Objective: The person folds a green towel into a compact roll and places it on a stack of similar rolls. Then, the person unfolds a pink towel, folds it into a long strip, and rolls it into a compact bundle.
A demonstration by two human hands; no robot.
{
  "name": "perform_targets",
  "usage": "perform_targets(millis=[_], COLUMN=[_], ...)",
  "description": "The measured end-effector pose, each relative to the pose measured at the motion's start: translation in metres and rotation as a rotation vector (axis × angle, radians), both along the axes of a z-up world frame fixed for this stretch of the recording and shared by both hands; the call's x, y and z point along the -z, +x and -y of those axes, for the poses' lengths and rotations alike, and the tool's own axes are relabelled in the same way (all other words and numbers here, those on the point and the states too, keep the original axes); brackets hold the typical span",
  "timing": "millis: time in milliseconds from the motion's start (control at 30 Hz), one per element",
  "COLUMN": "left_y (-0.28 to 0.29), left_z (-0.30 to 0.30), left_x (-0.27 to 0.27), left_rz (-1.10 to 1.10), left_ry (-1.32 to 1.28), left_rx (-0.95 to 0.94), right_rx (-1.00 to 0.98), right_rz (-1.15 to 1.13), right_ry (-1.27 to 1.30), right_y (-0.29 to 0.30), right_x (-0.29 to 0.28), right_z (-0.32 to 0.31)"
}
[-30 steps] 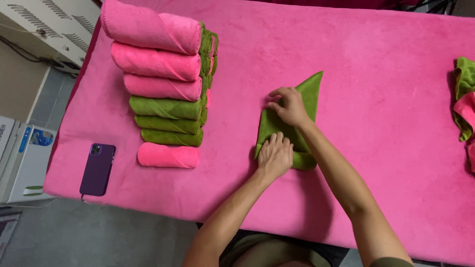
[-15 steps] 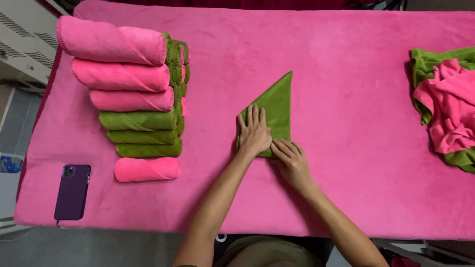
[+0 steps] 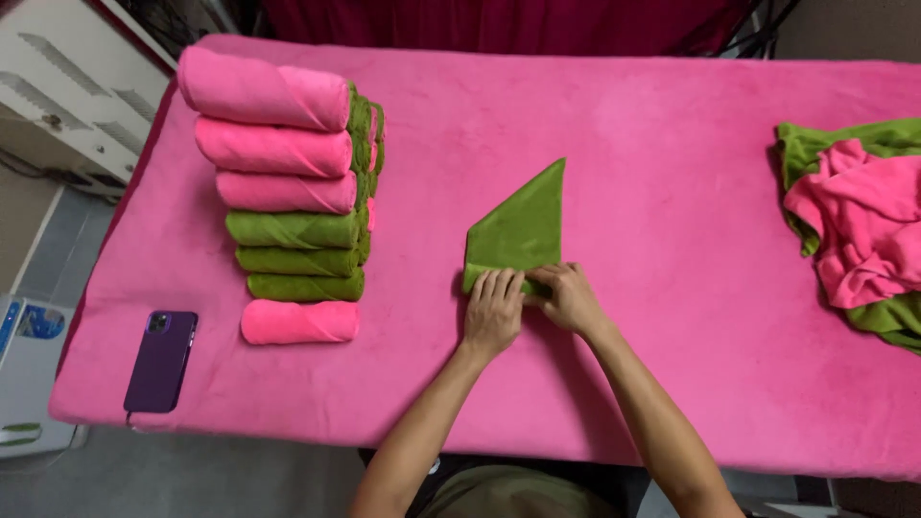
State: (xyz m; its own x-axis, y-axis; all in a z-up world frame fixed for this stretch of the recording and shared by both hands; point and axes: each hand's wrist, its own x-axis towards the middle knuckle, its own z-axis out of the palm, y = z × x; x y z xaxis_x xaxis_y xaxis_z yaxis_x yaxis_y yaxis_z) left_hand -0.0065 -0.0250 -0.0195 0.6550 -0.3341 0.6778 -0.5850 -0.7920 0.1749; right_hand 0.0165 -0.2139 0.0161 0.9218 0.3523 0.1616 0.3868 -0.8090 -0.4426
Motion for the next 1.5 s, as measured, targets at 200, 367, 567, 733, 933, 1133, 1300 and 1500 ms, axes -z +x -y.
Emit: perform_targets(millis=[200,367,567,733,933,1133,1300,1500], left_y=[-0.013,-0.023,-0.001,0.022,0.051,0.070,0.067,0.026], left_z=[-0.017,-0.018,-0.009,0.006,0.027,0.027,0.023,0.001], left_x=[0.001,0.001,-0.004,-0.002,-0.007,-0.012,-0.026,-0.003], left_rz=[-0.014,-0.017,-0.069,-0.231,-0.502,-0.638,-0.464,-0.079], left_ry=[-0.007,0.004,0.049,0.084,0.153,0.103,-0.023,-0.054], left_rx=[0.056,0.040,0.032,-0.021,-0.100,-0.070,0.117,0.191], right_rx=[-0.095,-0.043,0.054,0.123,0.109,0.163,0.111,0.116], right_rz=[-0.331,-0.535,-0.510,-0.060,0.205,0.261,0.112,-0.054], right_ry=[0.184,0.306,0.475,0.350,0.105,0.165,0.238,0.315], right_y=[-0.018,-0.031,-0.039,-0.058,-0.074,-0.046,-0.031,-0.030], right_x=[-0.043,-0.029,-0.034,-0.011,0.018,0.029,0.011,0.001], right_z=[-0.017,-0.018,-0.018,-0.008,-0.005,-0.003,0.007,0.004])
